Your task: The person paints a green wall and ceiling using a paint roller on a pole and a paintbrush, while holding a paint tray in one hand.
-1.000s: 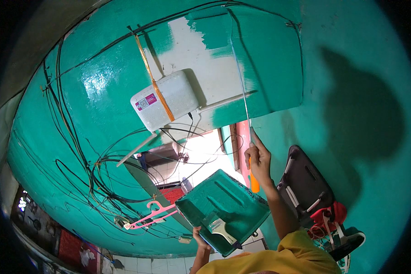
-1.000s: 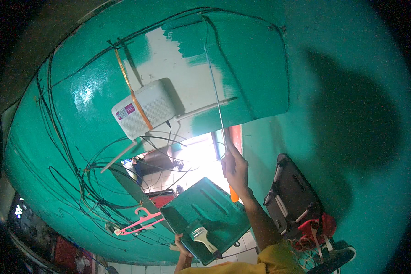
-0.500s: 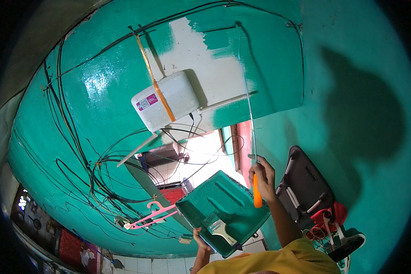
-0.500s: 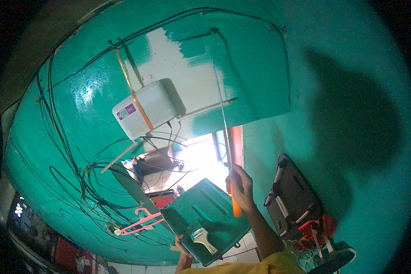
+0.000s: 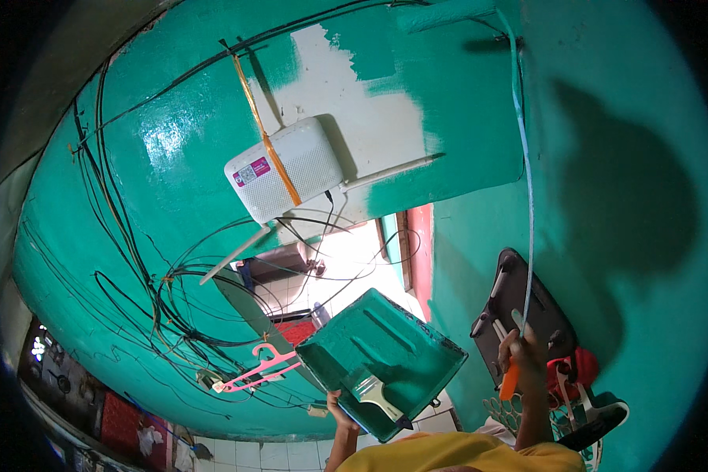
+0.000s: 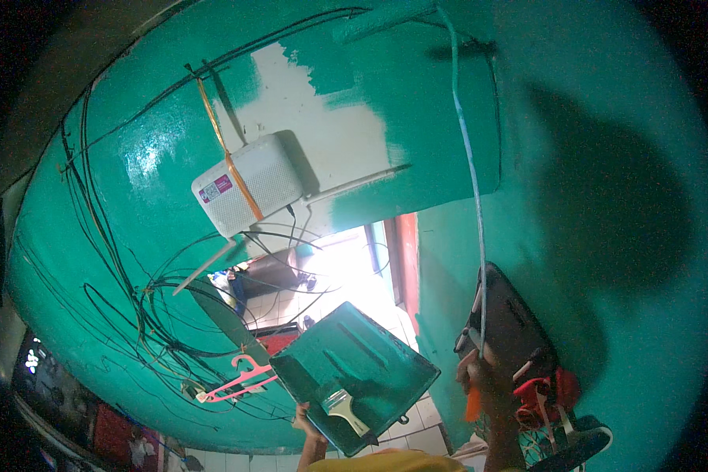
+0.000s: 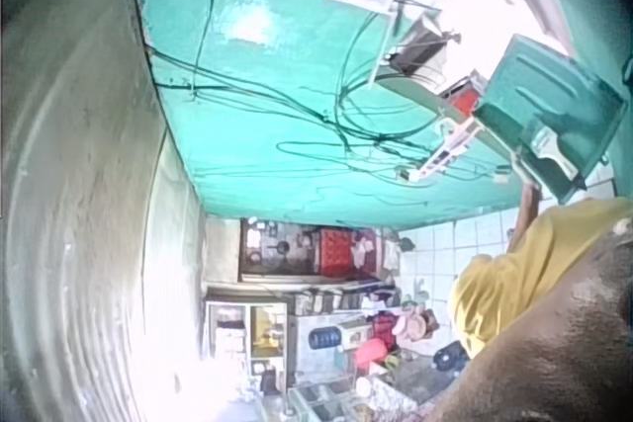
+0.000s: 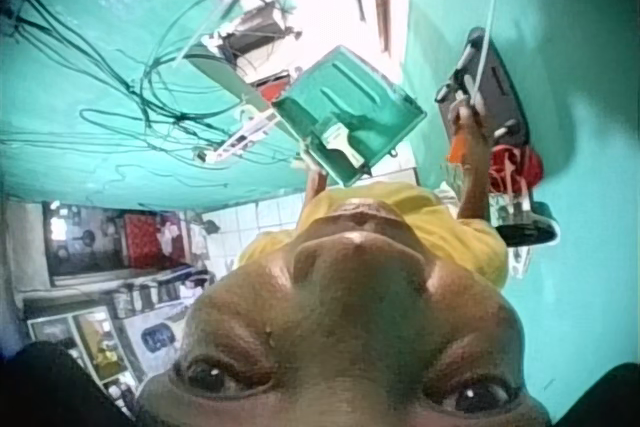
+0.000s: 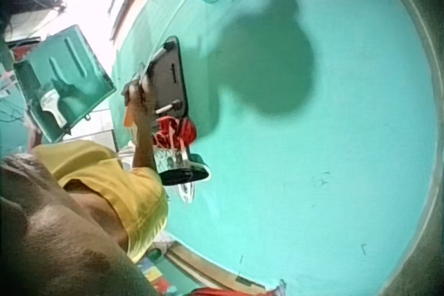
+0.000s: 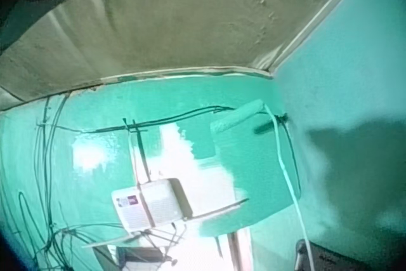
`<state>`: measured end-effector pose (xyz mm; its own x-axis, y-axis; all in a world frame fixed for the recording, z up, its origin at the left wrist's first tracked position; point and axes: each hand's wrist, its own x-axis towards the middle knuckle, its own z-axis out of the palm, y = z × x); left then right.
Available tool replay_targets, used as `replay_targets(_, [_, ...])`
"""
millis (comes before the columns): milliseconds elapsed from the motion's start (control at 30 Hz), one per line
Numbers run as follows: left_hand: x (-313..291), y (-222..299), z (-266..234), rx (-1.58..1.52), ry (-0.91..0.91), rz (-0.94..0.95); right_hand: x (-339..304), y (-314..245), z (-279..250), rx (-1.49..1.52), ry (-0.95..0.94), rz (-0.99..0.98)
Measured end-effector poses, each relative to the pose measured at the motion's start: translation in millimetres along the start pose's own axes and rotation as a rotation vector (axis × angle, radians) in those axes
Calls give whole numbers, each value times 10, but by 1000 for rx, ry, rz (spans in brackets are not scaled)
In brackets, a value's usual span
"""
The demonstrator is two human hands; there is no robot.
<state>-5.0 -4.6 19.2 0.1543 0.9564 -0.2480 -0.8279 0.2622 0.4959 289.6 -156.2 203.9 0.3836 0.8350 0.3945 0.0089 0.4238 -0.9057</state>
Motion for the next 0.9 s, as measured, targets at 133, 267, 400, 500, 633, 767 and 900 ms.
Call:
replay_targets(133, [54,-19,-55,-7,-27,-20,-88,-117,19,107,-66,23])
replay_targets(267, [47,-29,-45,-14,-45,-29,-97,-152,81,320,-271,-60])
replay_targets(400, [-5,-32,-3,32,18,-15,-119,-22,-7,204,-255,-24])
replay_targets(500, [-13,-43,-32,57,43,5,-65,70,65,10,-119,-13])
replay_targets(633, [-18,-41,-56,20,8,-62,91,249,54,-224,-34,-20])
replay_targets(767, [20,-74,-115,29,48,-52,282,159,356,-670,164,-199])
replay_targets(900, [12,-101,-131,30,60,-62,568,250,603,-764,246,-539])
